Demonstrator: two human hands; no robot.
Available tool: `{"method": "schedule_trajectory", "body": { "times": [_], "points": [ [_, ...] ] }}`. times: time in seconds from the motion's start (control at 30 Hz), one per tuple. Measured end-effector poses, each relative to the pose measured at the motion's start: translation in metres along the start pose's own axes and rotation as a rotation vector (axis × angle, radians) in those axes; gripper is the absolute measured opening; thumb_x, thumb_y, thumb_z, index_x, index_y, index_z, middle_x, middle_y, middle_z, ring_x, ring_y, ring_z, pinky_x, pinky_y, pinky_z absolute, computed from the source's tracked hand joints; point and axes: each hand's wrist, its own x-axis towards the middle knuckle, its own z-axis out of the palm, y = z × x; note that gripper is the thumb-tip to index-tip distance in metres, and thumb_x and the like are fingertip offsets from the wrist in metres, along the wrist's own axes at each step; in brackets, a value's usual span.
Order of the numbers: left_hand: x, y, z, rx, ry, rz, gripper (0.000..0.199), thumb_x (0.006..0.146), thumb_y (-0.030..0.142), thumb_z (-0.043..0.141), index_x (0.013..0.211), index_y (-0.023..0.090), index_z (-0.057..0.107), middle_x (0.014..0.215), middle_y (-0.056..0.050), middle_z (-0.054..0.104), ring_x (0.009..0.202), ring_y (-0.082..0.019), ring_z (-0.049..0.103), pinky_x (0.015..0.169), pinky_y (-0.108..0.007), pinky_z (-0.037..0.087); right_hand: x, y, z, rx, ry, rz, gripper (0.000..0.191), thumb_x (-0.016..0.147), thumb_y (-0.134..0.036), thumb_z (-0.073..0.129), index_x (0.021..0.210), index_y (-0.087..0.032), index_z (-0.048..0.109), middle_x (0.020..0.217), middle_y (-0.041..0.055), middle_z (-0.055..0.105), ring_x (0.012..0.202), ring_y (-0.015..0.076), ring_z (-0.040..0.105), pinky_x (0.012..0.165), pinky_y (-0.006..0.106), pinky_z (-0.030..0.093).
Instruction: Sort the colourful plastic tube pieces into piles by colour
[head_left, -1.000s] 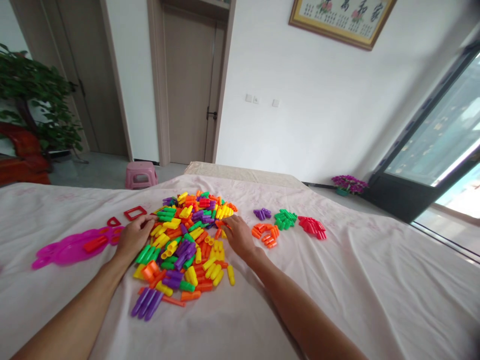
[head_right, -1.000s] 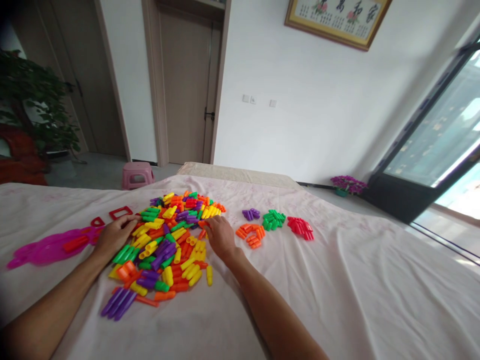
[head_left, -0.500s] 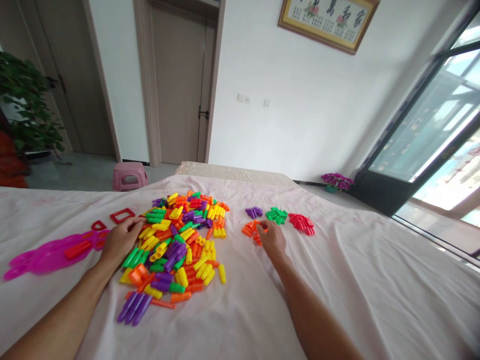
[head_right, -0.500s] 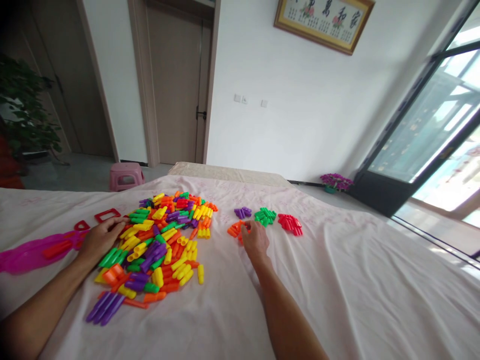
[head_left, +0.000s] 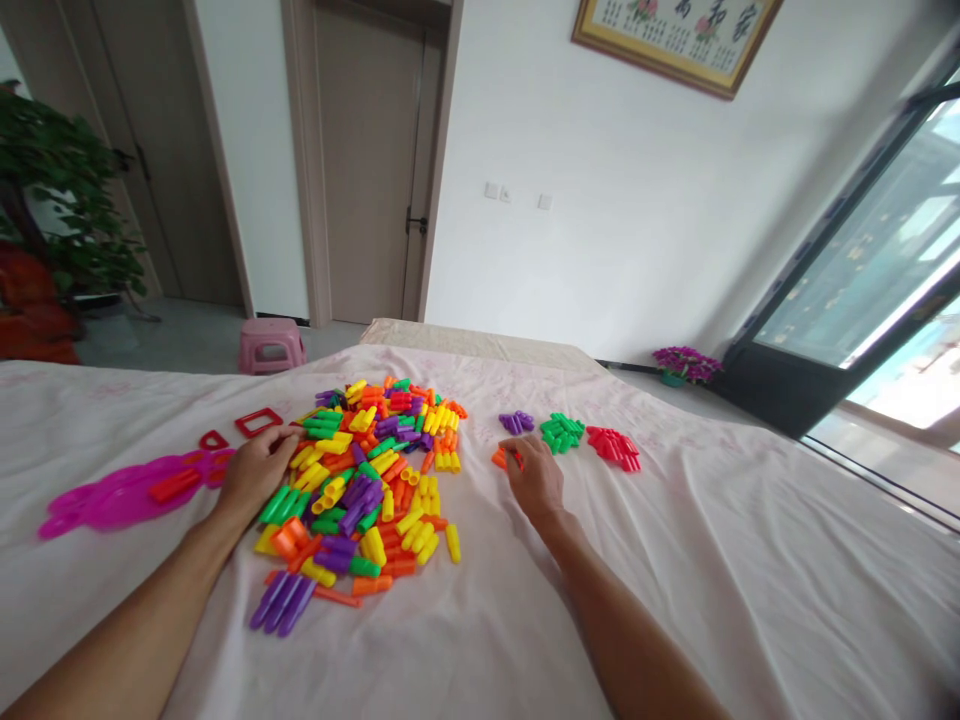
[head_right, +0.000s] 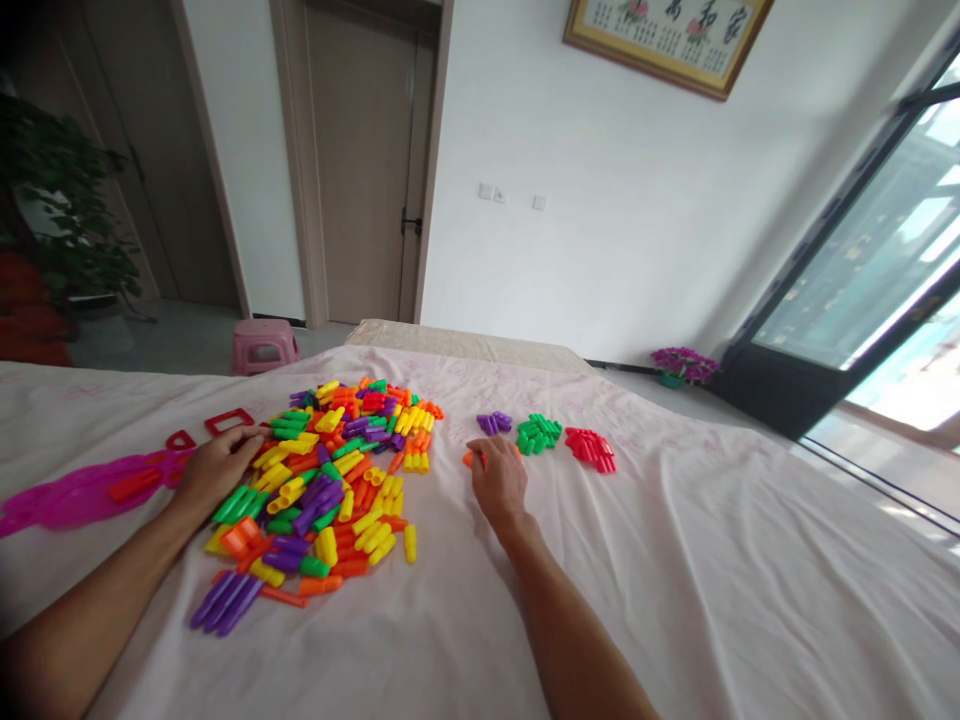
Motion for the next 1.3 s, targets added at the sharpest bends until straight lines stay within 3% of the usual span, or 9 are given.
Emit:
{"method": "schedule_trajectory", "body": {
  "times": [0.23,0.43,0.63,0.77,0.9,1.0,1.13,1.2,1.3],
  "points": [
    [0.003,-0.003,0.002,-0.035,0.005,0.010,0.039,0.085,0.047,0.050,0.105,0.023,0.073,0.106,-0.003,0.076,0.095,-0.022,0.070,0.076,-0.027,0.050,-0.008,-0.058,0.019,0.337,-0.293,-0.323,0.024,0.090,-0.010,0.057,0.100,-0.024,0.074,0.101,0.0032,0.075,0.096,0.0186,0.065,0.089,0.032,0.048],
    [0.004,-0.005,0.003,-0.027,-0.006,0.017,0.039,0.086,0.047,0.049,0.106,0.023,0.072,0.107,-0.004,0.076,0.096,-0.022,0.069,0.077,-0.027,0.050,-0.005,-0.095,0.029,0.294,-0.497,-0.602,0.031,0.090,-0.007,0.054,0.102,-0.027,0.075,0.105,-0.0007,0.075,0.102,0.0161,0.065,0.100,0.031,0.043],
    [0.001,0.000,0.001,-0.054,-0.003,0.029,0.039,0.085,0.046,0.050,0.108,0.023,0.072,0.108,-0.003,0.076,0.095,-0.022,0.070,0.077,-0.027,0.051,0.007,-0.109,0.035,0.096,-0.559,-0.530,0.037,0.087,-0.015,0.064,0.121,-0.029,0.070,0.115,0.0032,0.070,0.110,0.0202,0.060,0.094,0.031,0.046],
    [0.001,0.001,0.001,-0.045,-0.009,0.027,0.039,0.086,0.047,0.049,0.108,0.023,0.072,0.109,-0.003,0.076,0.095,-0.022,0.070,0.078,-0.028,0.051,0.014,-0.113,0.034,0.046,-0.623,-0.605,0.036,0.085,-0.026,0.072,0.121,-0.027,0.070,0.116,0.0055,0.069,0.109,0.0230,0.060,0.092,0.033,0.046],
    [0.002,-0.001,0.002,-0.037,-0.016,0.029,0.039,0.086,0.046,0.049,0.108,0.023,0.072,0.109,-0.004,0.076,0.096,-0.023,0.070,0.081,-0.029,0.051,0.013,-0.115,0.036,0.044,-0.594,-0.523,0.039,0.076,-0.038,0.082,0.111,-0.024,0.071,0.105,0.0047,0.072,0.100,0.0234,0.062,0.082,0.031,0.046],
    [0.002,-0.002,0.002,-0.054,-0.014,0.037,0.039,0.086,0.046,0.050,0.108,0.023,0.072,0.110,-0.003,0.075,0.098,-0.023,0.069,0.082,-0.029,0.051,0.008,-0.115,0.037,0.115,-0.553,-0.443,0.033,0.075,-0.032,0.083,0.103,-0.023,0.069,0.097,0.0018,0.072,0.092,0.0207,0.063,0.079,0.029,0.045],
    [0.003,-0.003,0.002,-0.037,-0.009,0.038,0.038,0.086,0.046,0.050,0.108,0.023,0.072,0.108,-0.003,0.076,0.096,-0.022,0.069,0.079,-0.028,0.050,0.002,-0.106,0.036,0.335,-0.439,-0.346,0.022,0.083,-0.019,0.071,0.104,-0.022,0.066,0.101,0.0024,0.070,0.090,0.0176,0.063,0.080,0.029,0.047],
    [0.002,-0.003,0.002,-0.024,-0.014,0.023,0.038,0.087,0.046,0.051,0.108,0.024,0.072,0.106,-0.003,0.076,0.094,-0.022,0.069,0.077,-0.027,0.049,-0.001,-0.096,0.035,0.477,-0.375,-0.252,0.025,0.085,-0.016,0.063,0.109,-0.022,0.064,0.102,0.0023,0.068,0.086,0.0155,0.062,0.077,0.027,0.048],
    [0.002,-0.001,0.000,0.002,-0.033,-0.014,0.039,0.088,0.046,0.052,0.112,0.023,0.072,0.105,-0.003,0.076,0.092,-0.021,0.068,0.074,-0.025,0.047,-0.005,-0.076,0.033,0.636,-0.343,-0.093,0.039,0.083,-0.015,0.060,0.121,-0.022,0.059,0.085,-0.0020,0.062,0.073,0.0134,0.058,0.066,0.025,0.047]
  ]
}}
